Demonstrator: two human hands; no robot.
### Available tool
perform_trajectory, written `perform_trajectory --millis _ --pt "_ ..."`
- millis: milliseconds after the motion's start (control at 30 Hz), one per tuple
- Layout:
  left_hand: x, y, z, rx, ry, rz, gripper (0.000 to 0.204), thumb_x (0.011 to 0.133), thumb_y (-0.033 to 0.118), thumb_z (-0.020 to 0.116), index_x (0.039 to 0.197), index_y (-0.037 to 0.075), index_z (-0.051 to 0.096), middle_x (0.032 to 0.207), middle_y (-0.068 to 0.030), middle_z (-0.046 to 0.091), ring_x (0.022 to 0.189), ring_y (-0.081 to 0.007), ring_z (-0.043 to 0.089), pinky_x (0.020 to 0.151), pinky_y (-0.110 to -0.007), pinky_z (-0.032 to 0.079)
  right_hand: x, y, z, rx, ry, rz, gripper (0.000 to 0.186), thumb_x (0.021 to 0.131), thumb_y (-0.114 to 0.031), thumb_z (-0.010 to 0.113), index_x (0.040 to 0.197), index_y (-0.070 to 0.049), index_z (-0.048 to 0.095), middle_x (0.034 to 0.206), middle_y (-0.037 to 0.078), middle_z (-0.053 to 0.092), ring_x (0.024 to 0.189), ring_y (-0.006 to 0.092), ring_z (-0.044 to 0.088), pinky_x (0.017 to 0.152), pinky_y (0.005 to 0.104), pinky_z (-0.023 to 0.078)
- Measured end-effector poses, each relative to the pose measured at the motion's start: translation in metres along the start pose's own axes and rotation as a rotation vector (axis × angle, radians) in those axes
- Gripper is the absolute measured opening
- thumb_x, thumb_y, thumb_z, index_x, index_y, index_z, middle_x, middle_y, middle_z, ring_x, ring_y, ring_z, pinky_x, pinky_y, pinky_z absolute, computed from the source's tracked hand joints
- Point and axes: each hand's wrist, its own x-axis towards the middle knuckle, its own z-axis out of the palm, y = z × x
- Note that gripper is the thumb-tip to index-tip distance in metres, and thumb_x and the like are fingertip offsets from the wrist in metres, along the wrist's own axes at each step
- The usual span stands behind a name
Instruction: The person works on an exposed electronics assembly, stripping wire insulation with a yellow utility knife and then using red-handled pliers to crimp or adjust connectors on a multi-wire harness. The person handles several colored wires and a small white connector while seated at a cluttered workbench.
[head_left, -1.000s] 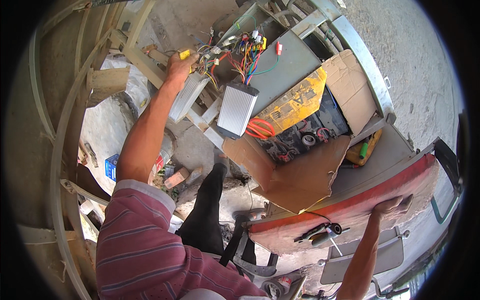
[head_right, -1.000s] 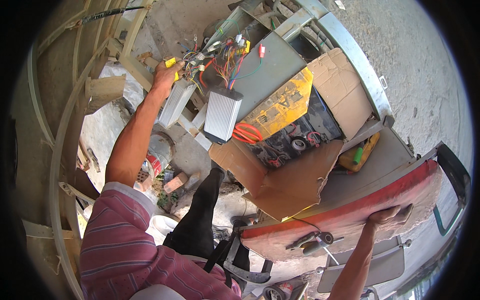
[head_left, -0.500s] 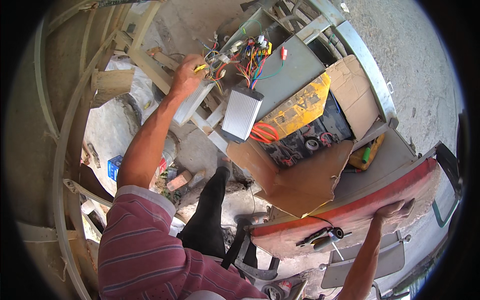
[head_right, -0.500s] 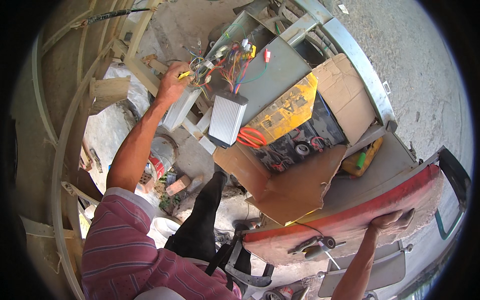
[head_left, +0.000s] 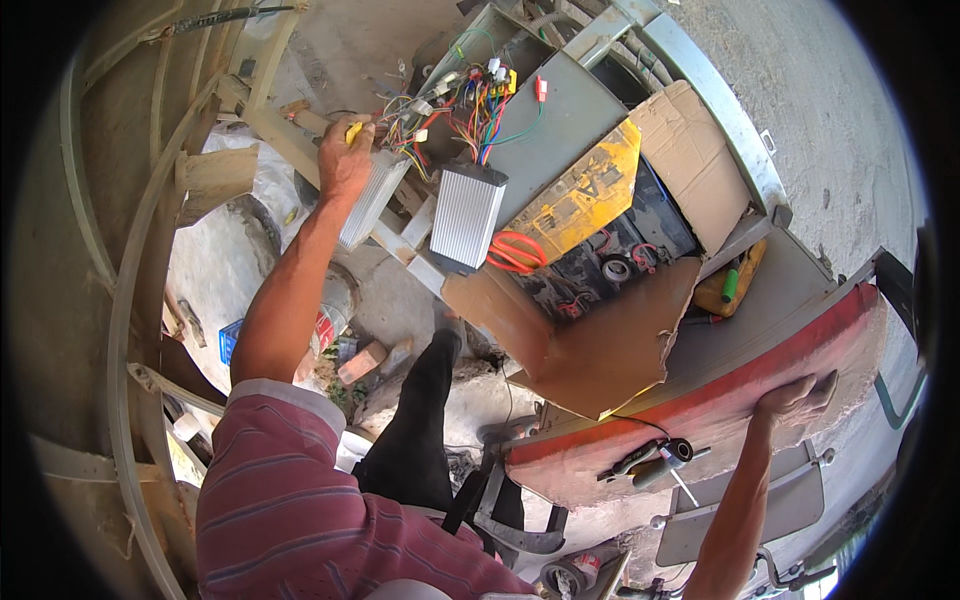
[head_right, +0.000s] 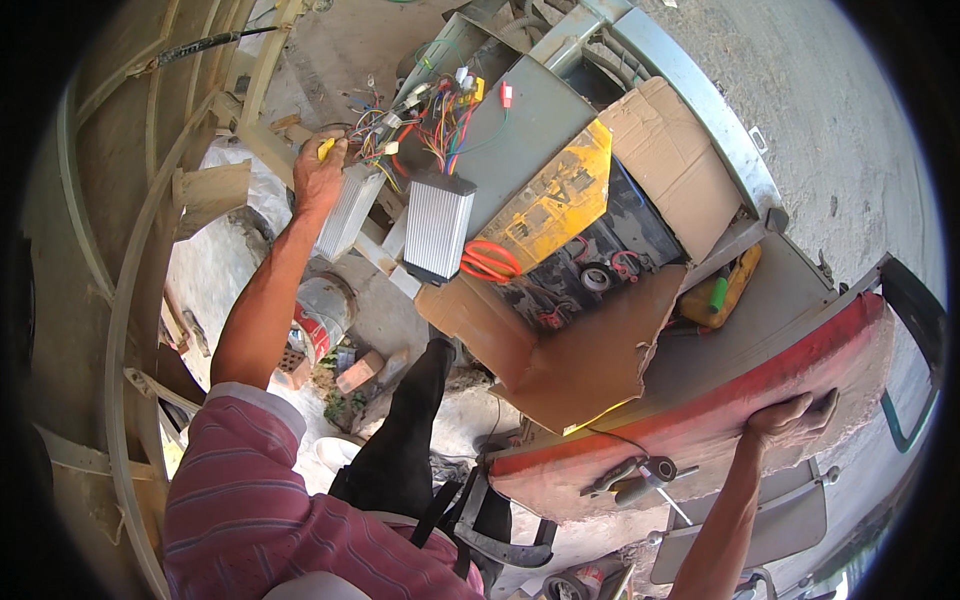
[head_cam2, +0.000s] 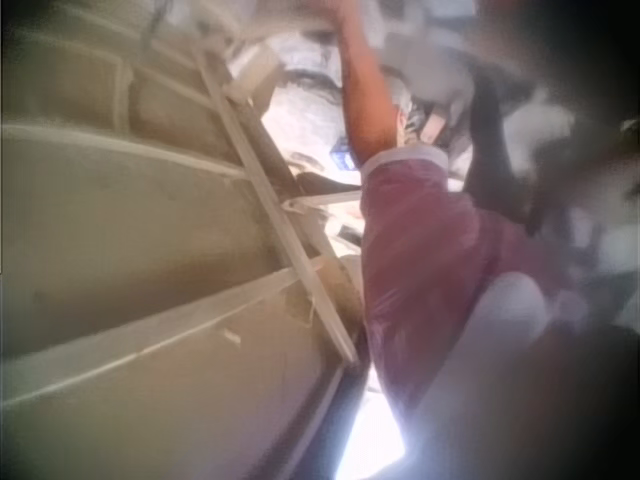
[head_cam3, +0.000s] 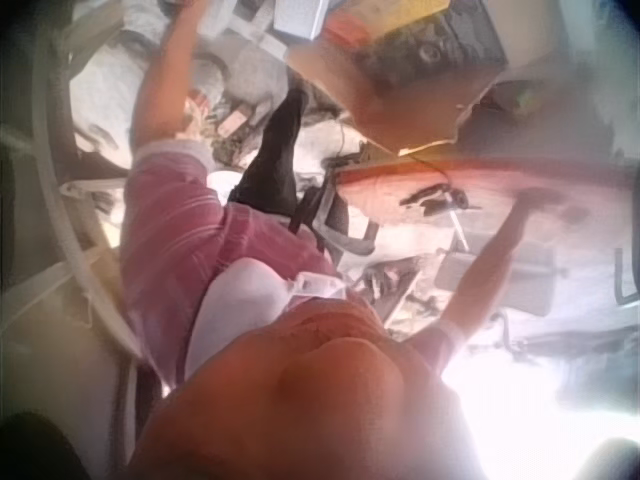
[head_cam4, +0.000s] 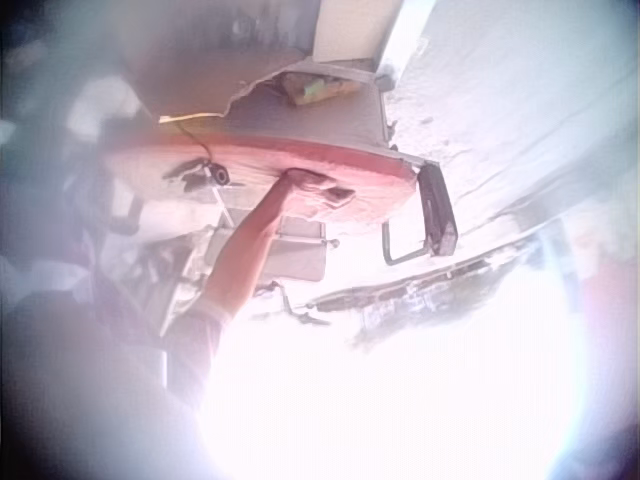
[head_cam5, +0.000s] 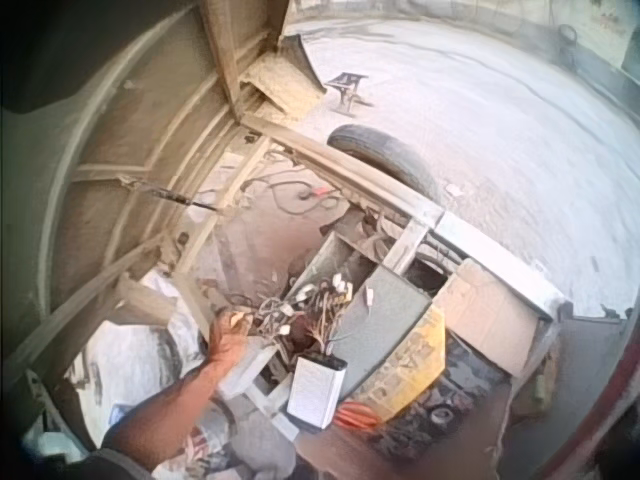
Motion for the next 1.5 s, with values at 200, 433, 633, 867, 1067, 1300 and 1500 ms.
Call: perform_trajectory --millis 200,433,633,867,1067,1300,1500 --pt "-0.048 0.044 -0.011 -0.211 -0.008 -0.095 0.029 0.106 0.019 0.062 0.13 0.005 0.066 0.106 -0.0054 0.07 0.086 -0.0123 0.061 0.074 -0.028 0.052 -0.004 0.0 0.002 0.003 0.02 0.066 0.076 0.095 -0.054 0.048 0.143 0.004 0.058 0.145 0.027 0.055 0.134 0.0436 0.05 0.115 0.0543 0.035" --pt "-0.112 0.107 -0.013 -0.228 -0.147 -0.059 0.027 0.105 0.012 0.062 0.13 0.003 0.065 0.103 -0.0042 0.068 0.087 -0.0116 0.061 0.074 -0.027 0.052 -0.006 0.001 0.003 -0.053 0.035 0.055 0.071 0.097 -0.053 0.047 0.148 -0.004 0.056 0.143 0.021 0.056 0.135 0.039 0.048 0.116 0.0515 0.033" --pt "-0.204 0.148 0.036 -0.199 -0.465 0.122 0.022 0.096 0.006 0.072 0.117 0.002 0.07 0.1 -0.0073 0.068 0.088 -0.0146 0.064 0.081 -0.029 0.053 -0.004 -0.002 0.002 -0.071 0.038 0.056 0.073 0.093 -0.054 0.047 0.145 -0.003 0.058 0.144 0.021 0.057 0.134 0.0399 0.05 0.115 0.0531 0.035" --pt "-0.305 0.159 0.062 -0.236 -0.713 -0.038 0.022 0.098 0.013 0.069 0.116 0.0 0.068 0.11 -0.0164 0.071 0.104 -0.0277 0.07 0.089 -0.037 0.055 -0.004 -0.007 0.0 -0.074 0.014 0.093 0.072 0.093 -0.055 0.046 0.146 -0.008 0.058 0.146 0.019 0.055 0.132 0.0383 0.05 0.116 0.0529 0.033" --pt "-0.402 0.194 0.036 -0.321 -0.892 -0.159 0.021 0.099 0.01 0.069 0.116 -0.001 0.066 0.1 -0.014 0.071 0.092 -0.0214 0.069 0.084 -0.033 0.055 -0.008 -0.011 0.002 -0.027 0.04 0.151 0.067 0.093 -0.052 0.052 0.147 -0.013 0.055 0.151 0.013 0.05 0.141 0.0334 0.041 0.12 0.0505 0.025" --pt "-0.495 0.222 -0.04 -0.187 -1.122 -0.077 0.017 0.102 0.009 0.065 0.116 0.0 0.065 0.1 -0.0117 0.067 0.086 -0.0195 0.068 0.077 -0.031 0.054 -0.009 -0.007 0.006 0.05 0.129 0.09 0.068 0.091 -0.053 0.053 0.143 -0.011 0.059 0.152 0.011 0.051 0.145 0.0325 0.038 0.123 0.0516 0.02" --pt "-0.588 0.229 -0.096 0.073 -1.179 -0.018 0.017 0.096 0.009 0.069 0.113 0.006 0.065 0.091 -0.0117 0.067 0.077 -0.0316 0.066 0.07 -0.041 0.053 -0.01 0.001 0.016 0.123 0.189 0.074 0.073 0.091 -0.059 0.053 0.149 -0.015 0.056 0.157 0.009 0.048 0.149 0.0334 0.035 0.125 0.0513 0.017"
